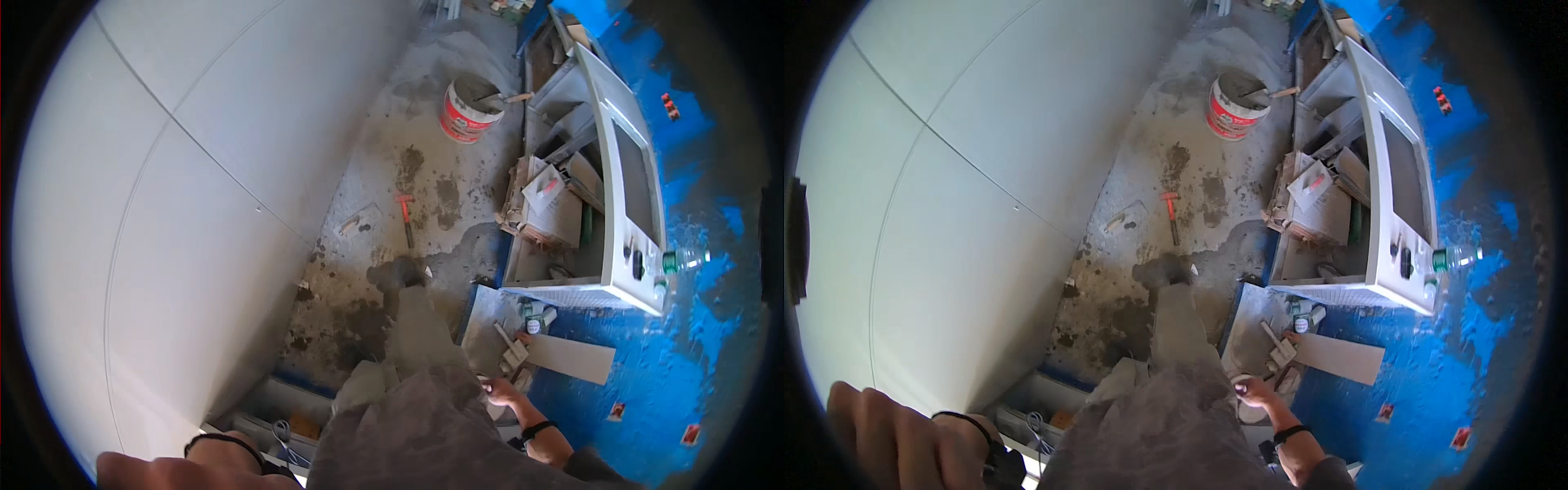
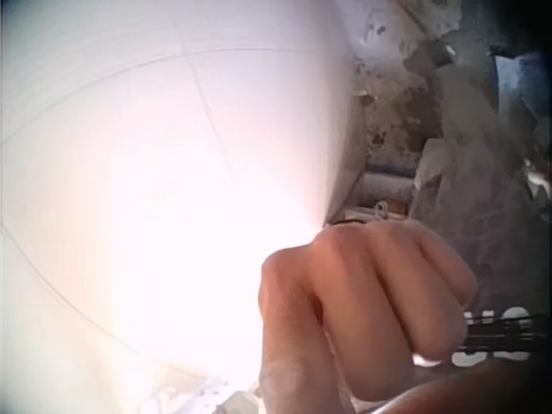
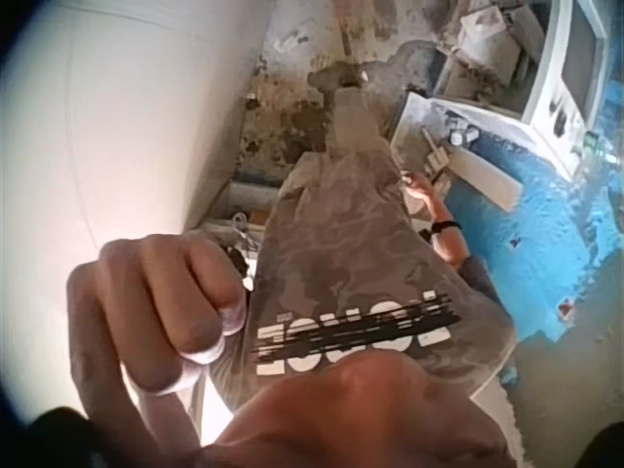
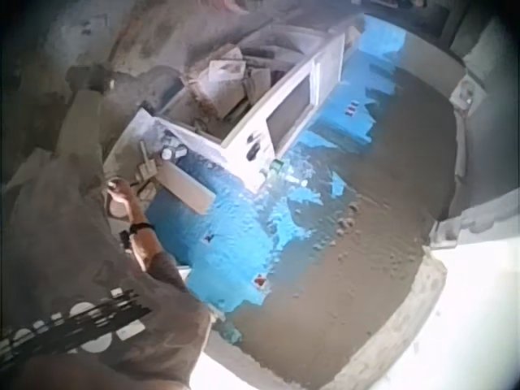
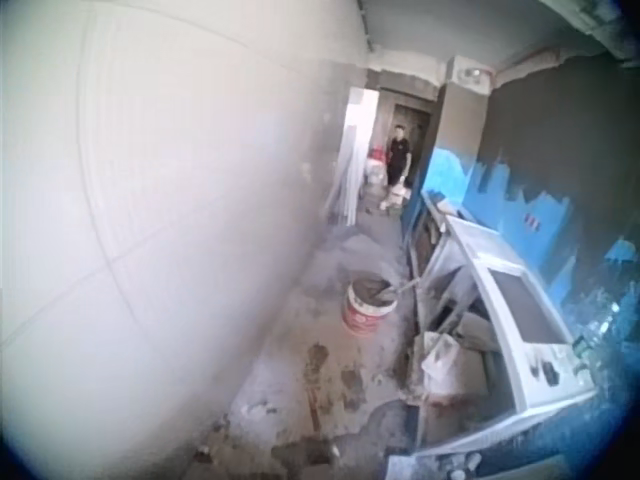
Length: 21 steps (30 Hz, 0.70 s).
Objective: Applying mortar and installing ceramic tiles on a wall near a plumbing fixture.
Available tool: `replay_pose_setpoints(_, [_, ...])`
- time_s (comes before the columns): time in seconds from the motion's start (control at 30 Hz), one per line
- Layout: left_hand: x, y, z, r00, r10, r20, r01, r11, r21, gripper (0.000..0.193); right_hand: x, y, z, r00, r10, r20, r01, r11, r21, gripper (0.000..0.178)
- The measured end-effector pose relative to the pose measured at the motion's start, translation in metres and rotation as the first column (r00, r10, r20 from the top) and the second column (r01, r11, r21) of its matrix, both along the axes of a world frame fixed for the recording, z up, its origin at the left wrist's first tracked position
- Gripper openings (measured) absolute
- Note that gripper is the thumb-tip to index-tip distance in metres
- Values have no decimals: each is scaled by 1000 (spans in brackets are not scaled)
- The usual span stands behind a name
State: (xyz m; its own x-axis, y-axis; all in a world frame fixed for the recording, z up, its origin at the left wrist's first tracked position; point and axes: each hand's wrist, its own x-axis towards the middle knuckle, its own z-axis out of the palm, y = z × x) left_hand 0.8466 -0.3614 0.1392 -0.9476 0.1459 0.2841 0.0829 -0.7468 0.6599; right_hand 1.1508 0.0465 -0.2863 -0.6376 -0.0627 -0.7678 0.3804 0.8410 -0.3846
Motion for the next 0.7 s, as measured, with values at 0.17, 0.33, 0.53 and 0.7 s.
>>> replay_pose_setpoints(0.17, [-73,84,-38,983,139,119,-135,990,-41,9,-150,135,-70,870,373,-322,-255,900,353,29])
replay_pose_setpoints(0.33, [-205,122,-139,966,241,-91,-250,789,-562,12,-493,250,-79,913,51,-404,88,944,318,28])
replay_pose_setpoints(0.53, [-125,99,-418,648,457,610,630,130,-766,21,-840,442,-157,568,738,-366,97,382,919,33])
replay_pose_setpoints(0.7, [22,67,-408,97,727,680,846,300,-441,20,-985,582,-180,627,760,-172,103,137,985,32])
